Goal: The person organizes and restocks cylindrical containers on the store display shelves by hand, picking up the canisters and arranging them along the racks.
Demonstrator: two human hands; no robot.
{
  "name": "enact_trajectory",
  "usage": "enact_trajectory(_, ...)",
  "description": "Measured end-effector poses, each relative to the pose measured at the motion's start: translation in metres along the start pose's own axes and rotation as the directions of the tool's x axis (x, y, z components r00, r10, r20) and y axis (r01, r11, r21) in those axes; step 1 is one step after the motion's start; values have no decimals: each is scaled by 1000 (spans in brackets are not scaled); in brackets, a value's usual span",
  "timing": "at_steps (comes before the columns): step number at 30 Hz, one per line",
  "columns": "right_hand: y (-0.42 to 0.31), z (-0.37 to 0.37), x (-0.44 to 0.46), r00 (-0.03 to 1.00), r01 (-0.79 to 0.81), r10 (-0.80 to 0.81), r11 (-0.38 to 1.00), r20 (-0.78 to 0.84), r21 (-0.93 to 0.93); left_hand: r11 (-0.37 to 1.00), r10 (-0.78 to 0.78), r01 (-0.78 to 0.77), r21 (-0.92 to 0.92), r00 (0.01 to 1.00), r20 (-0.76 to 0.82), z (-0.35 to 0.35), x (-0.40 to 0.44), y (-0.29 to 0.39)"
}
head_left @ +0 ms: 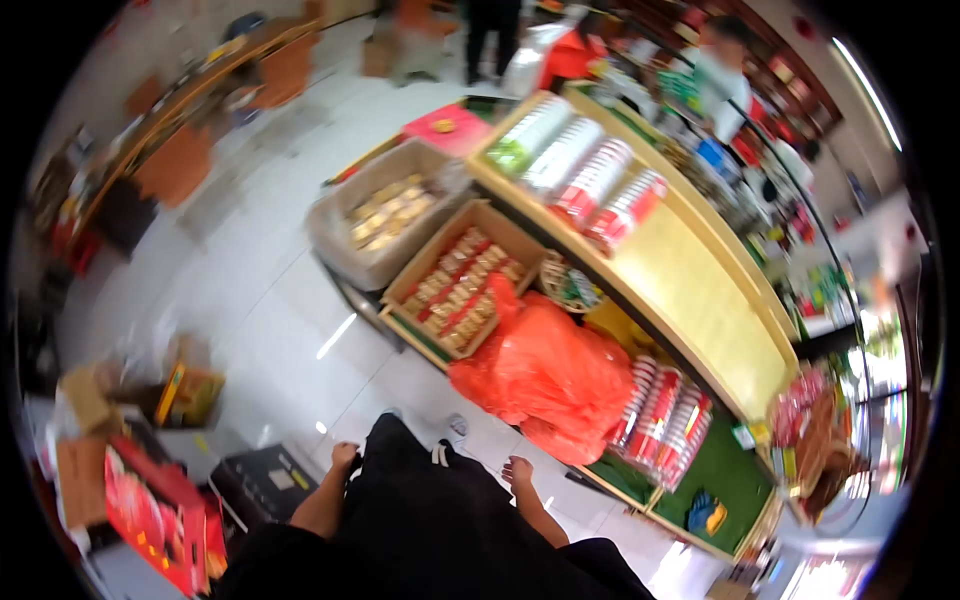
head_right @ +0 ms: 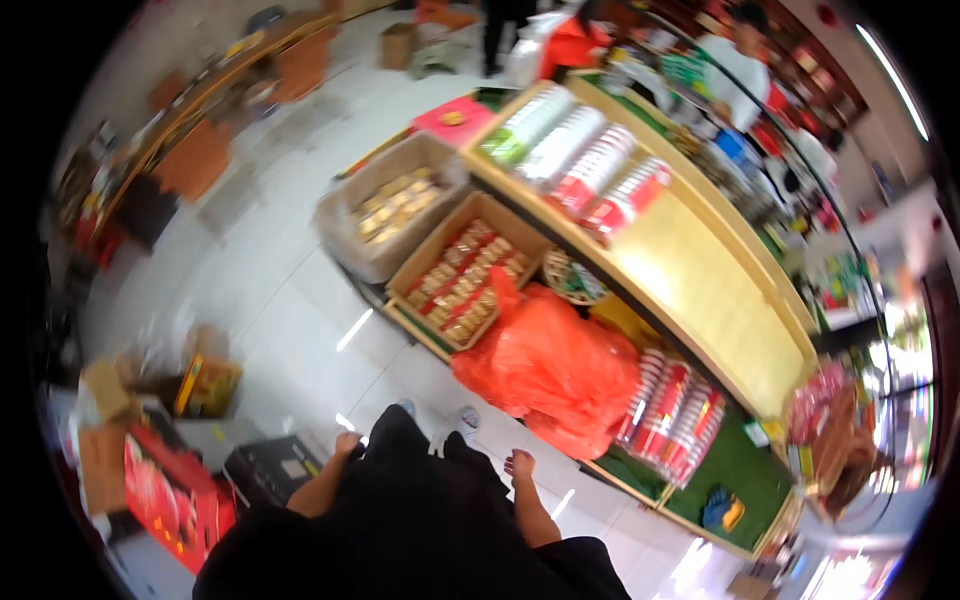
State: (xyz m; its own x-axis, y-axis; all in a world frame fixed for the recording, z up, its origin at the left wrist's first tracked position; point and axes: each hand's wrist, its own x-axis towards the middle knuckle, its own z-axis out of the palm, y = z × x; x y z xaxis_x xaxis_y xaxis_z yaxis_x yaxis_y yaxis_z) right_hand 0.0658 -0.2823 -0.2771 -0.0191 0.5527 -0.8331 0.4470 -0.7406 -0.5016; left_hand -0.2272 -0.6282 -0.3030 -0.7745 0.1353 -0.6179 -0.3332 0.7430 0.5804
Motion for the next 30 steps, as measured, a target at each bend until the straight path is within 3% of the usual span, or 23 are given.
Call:
enact_trajectory(1,-5,0,-4,1000,16,-16,1000,1,22,993,113,-115,26,991,77,9,23,-36)
enact_trajectory(3,-17,-3,-7,997,79,-79,995,5,58,957,210,-237,170,964,163,16,37,-29)
enact_trajectory(7,-14,-18,-3,993,116,-117,983,2,139,907,284,-328,263,940,190,20,32,25)
enact_trajectory(9,-5,-26,-1,999,39,-33,983,-32,179,985,99,-109,132,992,83,21,16,76)
enact_trajectory(12,12,-33,-2,993,-77,95,971,-74,227,958,249,-260,122,964,95,27,32,98)
enact_trajectory(13,19,-33,-2,989,-101,121,970,-82,222,979,180,-188,82,979,96,26,28,114)
enact_trajectory(14,25,-34,-3,985,-126,148,969,-92,214,948,291,-302,104,950,112,25,32,119)
enact_trajectory(16,34,-33,-6,981,-149,170,968,-91,201,998,49,-42,-37,978,203,24,35,129)
enact_trajectory(20,34,-28,-6,980,-160,177,974,-94,162,984,-67,119,-129,936,346,27,47,120)
enact_trajectory(22,14,-18,-10,982,-152,168,974,-89,165,960,222,-273,64,879,422,33,75,88)
enact_trajectory(23,10,-17,-6,983,-161,172,975,-61,151,489,704,-815,311,579,411,40,95,57)
enact_trajectory(24,-7,-12,-20,992,-99,107,988,-61,118,957,278,-289,-20,899,339,43,88,62)
enact_trajectory(25,-22,-12,-30,994,-90,93,995,-54,50,973,-137,190,-134,934,330,49,97,69)
enact_trajectory(26,-41,-3,-30,997,-67,67,998,-40,-8,971,-138,186,-153,950,279,42,90,86)
enact_trajectory(27,-52,6,-27,999,-36,36,999,-28,-6,993,11,6,-119,990,142,40,90,94)
enact_trajectory(30,-60,5,-7,999,13,-15,997,-31,-70,997,-3,13,-72,990,144,27,99,115)
